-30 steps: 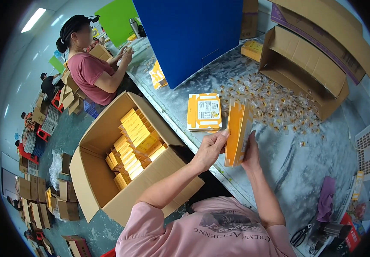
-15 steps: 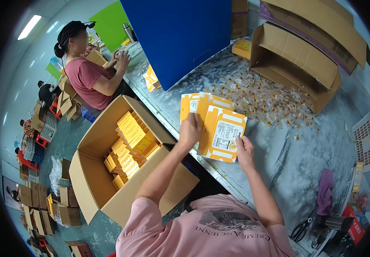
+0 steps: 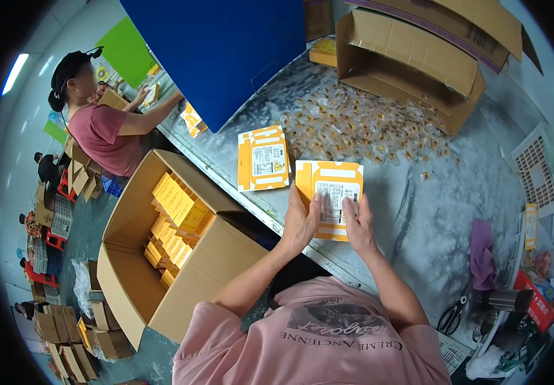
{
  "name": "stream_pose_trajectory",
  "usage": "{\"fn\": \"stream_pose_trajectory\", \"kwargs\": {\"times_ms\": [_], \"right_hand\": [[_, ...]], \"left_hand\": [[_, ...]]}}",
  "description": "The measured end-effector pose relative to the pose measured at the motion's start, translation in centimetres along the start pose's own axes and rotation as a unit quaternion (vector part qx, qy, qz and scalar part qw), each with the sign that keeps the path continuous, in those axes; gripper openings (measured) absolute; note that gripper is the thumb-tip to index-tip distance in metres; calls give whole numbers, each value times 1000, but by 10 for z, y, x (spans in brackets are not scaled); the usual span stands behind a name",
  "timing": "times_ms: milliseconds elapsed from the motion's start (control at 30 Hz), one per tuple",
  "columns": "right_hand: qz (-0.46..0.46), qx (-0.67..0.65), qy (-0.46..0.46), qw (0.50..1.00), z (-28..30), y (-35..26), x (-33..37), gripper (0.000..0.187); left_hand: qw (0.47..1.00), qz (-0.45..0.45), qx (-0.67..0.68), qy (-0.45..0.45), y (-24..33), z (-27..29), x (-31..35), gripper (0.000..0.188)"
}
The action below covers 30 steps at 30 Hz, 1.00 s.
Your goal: Packing small product boxes into a larger shipping box at a factory workstation.
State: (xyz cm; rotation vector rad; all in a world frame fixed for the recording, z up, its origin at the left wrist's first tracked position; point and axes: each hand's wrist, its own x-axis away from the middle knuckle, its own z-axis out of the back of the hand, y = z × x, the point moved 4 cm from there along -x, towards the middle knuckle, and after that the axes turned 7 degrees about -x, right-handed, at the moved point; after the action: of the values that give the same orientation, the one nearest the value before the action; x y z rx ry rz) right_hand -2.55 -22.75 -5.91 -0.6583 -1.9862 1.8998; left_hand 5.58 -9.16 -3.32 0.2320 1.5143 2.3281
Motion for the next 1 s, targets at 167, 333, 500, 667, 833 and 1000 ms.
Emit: {"fn": "stream_pose_trajectory", "kwargs": {"times_ms": [167, 333, 500, 667, 833, 1000], "right_hand": [[4, 2, -10, 1000, 17, -12, 9, 41], [30, -3, -7, 1000, 25, -3, 22, 31], [-15, -32, -5, 999, 40, 2, 34, 34], [3, -46, 29, 999, 54, 5, 35, 45], [94, 19, 31, 995, 62, -11, 34, 46], [9, 24, 26, 999, 62, -16, 42, 36]], "left_hand": [[1000, -27, 10, 0, -5, -17, 7, 62], [998, -47, 47, -14, 1, -36, 19, 57], [996, -90, -15, -25, 16, -49, 27, 49], [989, -133, -4, -62, 26, -52, 32, 49], [991, -109, -38, -69, 9, -51, 43, 56], [992, -107, -40, -55, 12, -49, 51, 50]]}}
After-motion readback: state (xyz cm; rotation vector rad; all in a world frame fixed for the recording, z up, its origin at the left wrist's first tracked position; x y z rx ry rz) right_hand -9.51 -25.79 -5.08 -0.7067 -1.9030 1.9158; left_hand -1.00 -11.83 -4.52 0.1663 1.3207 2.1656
